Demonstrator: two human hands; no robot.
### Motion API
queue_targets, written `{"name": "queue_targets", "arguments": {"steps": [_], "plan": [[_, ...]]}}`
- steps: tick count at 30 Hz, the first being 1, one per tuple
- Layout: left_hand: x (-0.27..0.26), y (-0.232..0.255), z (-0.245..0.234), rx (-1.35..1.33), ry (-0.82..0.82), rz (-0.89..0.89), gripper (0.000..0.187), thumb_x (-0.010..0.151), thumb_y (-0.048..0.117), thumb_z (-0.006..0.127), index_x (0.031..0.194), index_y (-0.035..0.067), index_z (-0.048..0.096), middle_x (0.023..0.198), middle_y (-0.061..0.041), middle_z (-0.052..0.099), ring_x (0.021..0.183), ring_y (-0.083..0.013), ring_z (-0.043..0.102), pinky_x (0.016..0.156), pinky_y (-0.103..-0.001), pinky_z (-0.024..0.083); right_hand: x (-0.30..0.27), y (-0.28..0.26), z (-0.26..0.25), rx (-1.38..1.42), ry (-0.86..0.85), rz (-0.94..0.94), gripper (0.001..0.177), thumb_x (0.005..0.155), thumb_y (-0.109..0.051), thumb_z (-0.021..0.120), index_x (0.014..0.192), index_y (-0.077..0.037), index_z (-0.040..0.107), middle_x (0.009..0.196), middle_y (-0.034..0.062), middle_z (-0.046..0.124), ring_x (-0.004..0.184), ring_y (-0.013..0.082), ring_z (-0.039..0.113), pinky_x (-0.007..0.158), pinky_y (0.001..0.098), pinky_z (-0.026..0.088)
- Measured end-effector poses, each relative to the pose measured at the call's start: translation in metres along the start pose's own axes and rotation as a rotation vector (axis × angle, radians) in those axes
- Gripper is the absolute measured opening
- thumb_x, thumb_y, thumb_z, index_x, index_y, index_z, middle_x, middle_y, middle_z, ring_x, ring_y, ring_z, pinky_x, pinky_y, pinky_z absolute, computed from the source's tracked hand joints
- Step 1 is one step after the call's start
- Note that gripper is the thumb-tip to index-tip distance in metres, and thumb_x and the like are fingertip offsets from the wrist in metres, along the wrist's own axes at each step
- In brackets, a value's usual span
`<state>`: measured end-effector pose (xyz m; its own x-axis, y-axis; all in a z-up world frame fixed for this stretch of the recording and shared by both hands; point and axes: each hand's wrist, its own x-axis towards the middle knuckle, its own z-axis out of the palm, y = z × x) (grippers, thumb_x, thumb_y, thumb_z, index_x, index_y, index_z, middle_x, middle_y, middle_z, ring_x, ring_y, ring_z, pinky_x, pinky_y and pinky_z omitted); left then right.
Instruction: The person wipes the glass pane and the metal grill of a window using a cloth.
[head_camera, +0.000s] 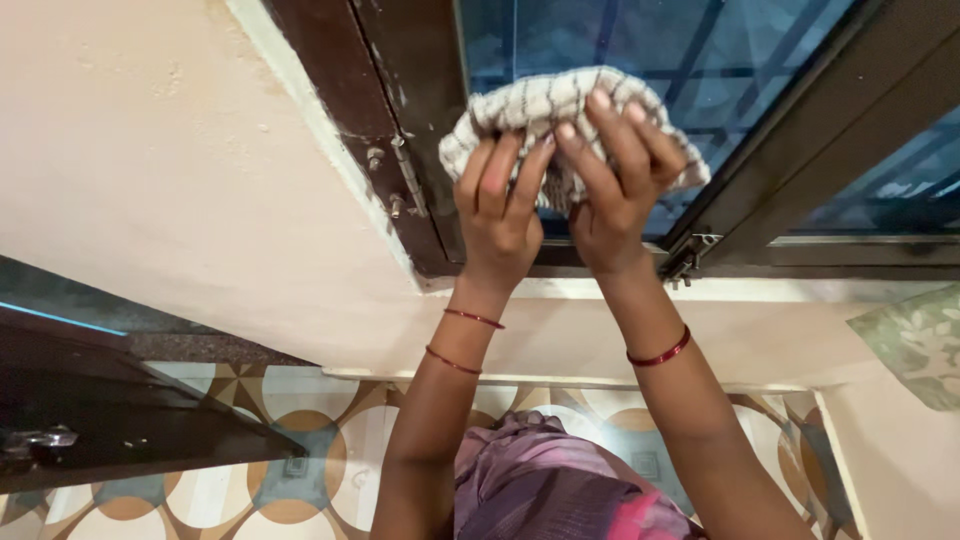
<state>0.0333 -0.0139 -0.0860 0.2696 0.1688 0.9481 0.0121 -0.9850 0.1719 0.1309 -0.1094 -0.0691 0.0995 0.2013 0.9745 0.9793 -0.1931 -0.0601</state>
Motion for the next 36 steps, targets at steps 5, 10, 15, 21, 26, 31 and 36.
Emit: {"name": "queue_targets", "arguments": {"steps": [5,10,15,21,26,31,36], "plan": [[-0.064,-0.011,0.006,0.01,-0.049,-0.021,0.051,0.09,-0.013,0.06,0.136,0.008,0.064,0.139,-0.01,0.053,0.133,-0.0312,0.051,0.112,-0.043,0.045,-0.066,-0.003,0.003,0.016,-0.12,0.022,0.036,0.099,0.002,0.059,0.128,-0.012,0.075,0.144,0.0075,0.062,0.136,0.0273,0.045,0.114,0.0395,0.038],[-0.114,-0.01,-0.005,-0.026,-0.165,-0.102,0.047,0.089,-0.01,0.063,0.133,0.006,0.065,0.135,-0.01,0.055,0.131,-0.031,0.052,0.109,-0.043,0.045,-0.121,-0.013,-0.005,0.038,-0.288,0.066,0.042,0.091,0.009,0.061,0.125,-0.01,0.077,0.142,0.0078,0.063,0.126,0.0274,0.05,0.108,0.0406,0.039],[-0.099,-0.002,-0.022,-0.097,-0.222,-0.168,0.052,0.086,-0.012,0.059,0.134,0.007,0.064,0.138,-0.013,0.056,0.132,-0.034,0.052,0.113,-0.046,0.045,-0.103,-0.018,-0.013,0.11,-0.271,0.095,0.04,0.093,0.01,0.062,0.124,-0.011,0.077,0.141,0.005,0.064,0.124,0.0281,0.051,0.109,0.04,0.041],[-0.012,-0.007,-0.04,0.016,-0.034,-0.043,0.052,0.098,-0.012,0.056,0.145,0.011,0.058,0.152,-0.011,0.049,0.144,-0.0315,0.046,0.123,-0.043,0.041,0.002,-0.02,-0.004,0.123,-0.074,-0.053,0.03,0.104,-0.001,0.062,0.13,-0.009,0.074,0.145,0.0065,0.061,0.13,0.0304,0.048,0.115,0.0435,0.041],[0.048,-0.026,-0.044,0.109,0.077,0.009,0.054,0.108,-0.011,0.054,0.154,0.017,0.053,0.161,-0.005,0.044,0.147,-0.0247,0.041,0.126,-0.036,0.037,0.059,-0.025,0.021,0.088,-0.002,-0.139,0.031,0.112,-0.005,0.058,0.14,-0.012,0.069,0.154,0.0056,0.054,0.147,0.0256,0.042,0.117,0.0443,0.034],[0.022,-0.022,-0.04,0.176,0.044,-0.029,0.055,0.102,-0.014,0.053,0.148,0.014,0.059,0.153,-0.005,0.05,0.146,-0.0257,0.046,0.118,-0.036,0.041,0.027,-0.023,0.034,0.047,-0.035,-0.121,0.029,0.112,-0.01,0.06,0.139,-0.014,0.069,0.152,0.0064,0.058,0.145,0.023,0.044,0.116,0.043,0.036],[-0.04,-0.024,-0.033,0.232,-0.061,-0.05,0.049,0.1,-0.008,0.055,0.144,0.011,0.063,0.15,-0.008,0.051,0.137,-0.0282,0.047,0.117,-0.04,0.044,-0.04,-0.024,0.036,0.09,-0.134,-0.061,0.027,0.11,-0.009,0.062,0.136,-0.011,0.069,0.151,0.0075,0.057,0.144,0.0247,0.044,0.114,0.0431,0.037]]}}
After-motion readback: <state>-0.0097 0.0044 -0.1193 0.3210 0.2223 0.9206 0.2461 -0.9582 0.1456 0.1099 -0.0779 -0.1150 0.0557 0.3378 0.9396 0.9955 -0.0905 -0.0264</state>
